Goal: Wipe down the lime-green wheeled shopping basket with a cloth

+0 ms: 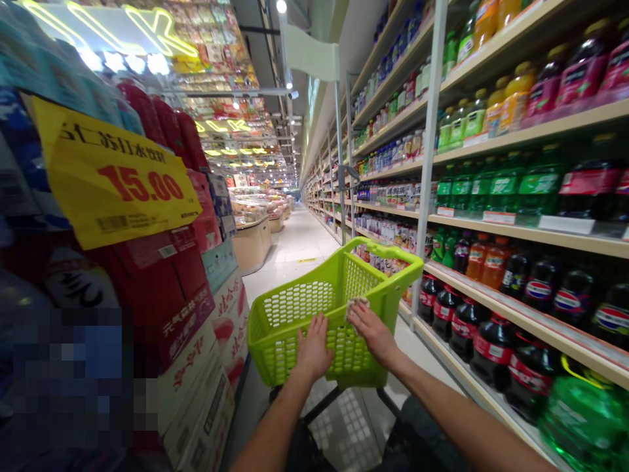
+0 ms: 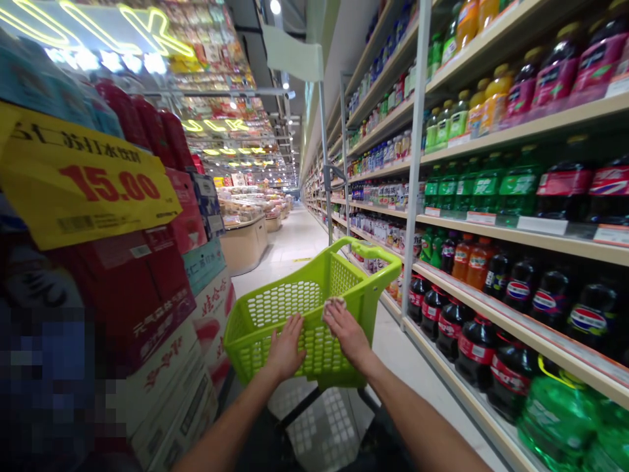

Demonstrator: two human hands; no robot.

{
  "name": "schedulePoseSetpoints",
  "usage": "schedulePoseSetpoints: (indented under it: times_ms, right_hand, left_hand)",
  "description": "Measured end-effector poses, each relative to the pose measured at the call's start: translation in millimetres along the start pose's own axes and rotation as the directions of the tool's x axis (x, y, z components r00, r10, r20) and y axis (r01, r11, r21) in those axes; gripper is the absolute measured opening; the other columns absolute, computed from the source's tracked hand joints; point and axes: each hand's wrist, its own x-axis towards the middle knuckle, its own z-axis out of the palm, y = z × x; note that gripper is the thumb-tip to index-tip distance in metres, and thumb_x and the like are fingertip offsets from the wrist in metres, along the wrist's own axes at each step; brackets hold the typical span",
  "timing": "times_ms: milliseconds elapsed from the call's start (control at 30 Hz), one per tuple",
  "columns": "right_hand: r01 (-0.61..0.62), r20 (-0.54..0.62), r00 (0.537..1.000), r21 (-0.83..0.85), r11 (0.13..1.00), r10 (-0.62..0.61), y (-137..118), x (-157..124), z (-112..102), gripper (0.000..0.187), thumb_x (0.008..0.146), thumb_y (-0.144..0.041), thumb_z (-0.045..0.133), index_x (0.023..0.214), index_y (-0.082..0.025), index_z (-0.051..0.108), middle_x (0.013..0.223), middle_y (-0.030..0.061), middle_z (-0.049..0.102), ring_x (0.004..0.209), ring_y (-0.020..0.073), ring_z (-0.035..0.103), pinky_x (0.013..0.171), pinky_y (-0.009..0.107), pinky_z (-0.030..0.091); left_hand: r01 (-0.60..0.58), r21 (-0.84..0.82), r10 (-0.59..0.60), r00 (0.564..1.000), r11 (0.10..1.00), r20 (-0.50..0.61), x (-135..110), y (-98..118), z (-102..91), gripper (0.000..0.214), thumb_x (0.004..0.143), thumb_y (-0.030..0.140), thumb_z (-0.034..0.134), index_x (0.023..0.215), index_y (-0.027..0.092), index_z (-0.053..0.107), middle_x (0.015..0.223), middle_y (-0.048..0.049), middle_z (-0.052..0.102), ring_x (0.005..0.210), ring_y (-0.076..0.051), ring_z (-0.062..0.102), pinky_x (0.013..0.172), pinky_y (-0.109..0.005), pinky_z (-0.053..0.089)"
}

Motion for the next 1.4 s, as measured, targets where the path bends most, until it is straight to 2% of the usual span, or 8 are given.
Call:
schedulePoseSetpoints:
  times_ms: [133,333,567,733,833,967,1167,1400]
  right_hand:
    - [0.081,0.116,0.990,0.054,0.995,-0.086,-13,-24,16,0.038,0.086,-0.008,0.041,0.119,-0.023,0.052,0.123,0.0069,0.054,0.126,0.0164,0.033,0.094,0.036,0.044]
    - [0.028,0.035,0.999,0.031,0.999,-0.029,-35,24,23,0.038,0.086,-0.007,0.039,0.119,-0.019,0.053,0.131,0.0089,0.046,0.130,0.0202,0.024,0.099,0.042,0.037]
    - [0.156,0.149,0.975,0.065,0.986,-0.165,-57,-4,44,0.034,0.084,-0.009,0.045,0.115,-0.019,0.055,0.123,0.0085,0.054,0.126,0.0194,0.034,0.092,0.038,0.045]
    - [0.135,0.079,0.987,0.085,0.987,-0.142,-80,36,52,0.036,0.086,-0.008,0.041,0.119,-0.017,0.053,0.132,0.0091,0.045,0.131,0.0216,0.022,0.099,0.043,0.037]
    - [0.149,0.127,0.979,0.100,0.984,-0.161,-86,25,68,0.032,0.086,-0.010,0.043,0.114,-0.017,0.056,0.124,0.0096,0.053,0.127,0.0209,0.031,0.095,0.040,0.042]
    - [0.179,0.189,0.961,0.136,0.974,-0.203,-100,13,81,0.029,0.087,-0.014,0.044,0.111,-0.020,0.058,0.121,0.0069,0.056,0.123,0.0198,0.039,0.092,0.037,0.044]
    - [0.177,0.201,0.954,0.216,0.960,-0.221,-139,61,86,0.033,0.088,-0.016,0.042,0.119,-0.019,0.051,0.134,0.0084,0.042,0.129,0.0206,0.027,0.100,0.041,0.036]
    - [0.189,0.354,0.891,0.283,0.940,-0.286,-163,46,90,0.024,0.088,-0.021,0.045,0.107,-0.019,0.060,0.125,0.0062,0.053,0.124,0.0185,0.037,0.099,0.034,0.038]
  left_hand:
    - [0.137,0.053,-0.137,0.991,0.989,-0.008,-6,-22,0.2,0.074,0.069,0.022,0.044,0.138,0.013,0.018,0.146,-0.0068,0.015,0.135,-0.024,0.011,0.106,-0.053,0.014]
    - [0.105,0.140,-0.101,0.994,0.985,-0.033,-12,-39,7.9,0.077,0.068,0.024,0.042,0.138,0.011,0.014,0.147,-0.0049,0.009,0.135,-0.024,0.006,0.106,-0.054,0.015]
    - [0.040,0.134,-0.035,0.999,0.990,-0.038,-24,-54,7.3,0.075,0.068,0.022,0.040,0.138,0.013,0.018,0.147,-0.0033,0.011,0.135,-0.023,0.009,0.107,-0.053,0.011]
    - [0.185,0.144,-0.172,0.980,0.972,-0.097,-36,-79,7.2,0.072,0.068,0.019,0.041,0.137,0.009,0.021,0.146,-0.0089,0.018,0.134,-0.025,0.014,0.106,-0.054,0.012]
    - [0.208,0.142,-0.195,0.975,0.968,-0.103,-44,-92,6.5,0.073,0.067,0.016,0.042,0.136,0.009,0.021,0.145,-0.0097,0.020,0.134,-0.026,0.014,0.106,-0.054,0.011]
    - [0.168,0.039,-0.165,0.984,0.985,-0.070,-47,-106,0.8,0.073,0.064,0.011,0.043,0.135,0.011,0.024,0.144,-0.0095,0.023,0.133,-0.024,0.018,0.108,-0.049,0.013]
    - [0.168,-0.210,-0.190,0.978,0.963,-0.089,-42,-139,-8.5,0.067,0.066,0.001,0.034,0.132,0.016,0.033,0.132,-0.0088,0.046,0.120,-0.018,0.042,0.107,-0.042,0.017]
    - [0.166,-0.441,-0.238,0.965,0.882,-0.112,-39,-159,0.3,0.064,0.066,0.002,0.037,0.128,0.016,0.039,0.123,-0.0062,0.055,0.115,-0.016,0.048,0.105,-0.035,0.026]
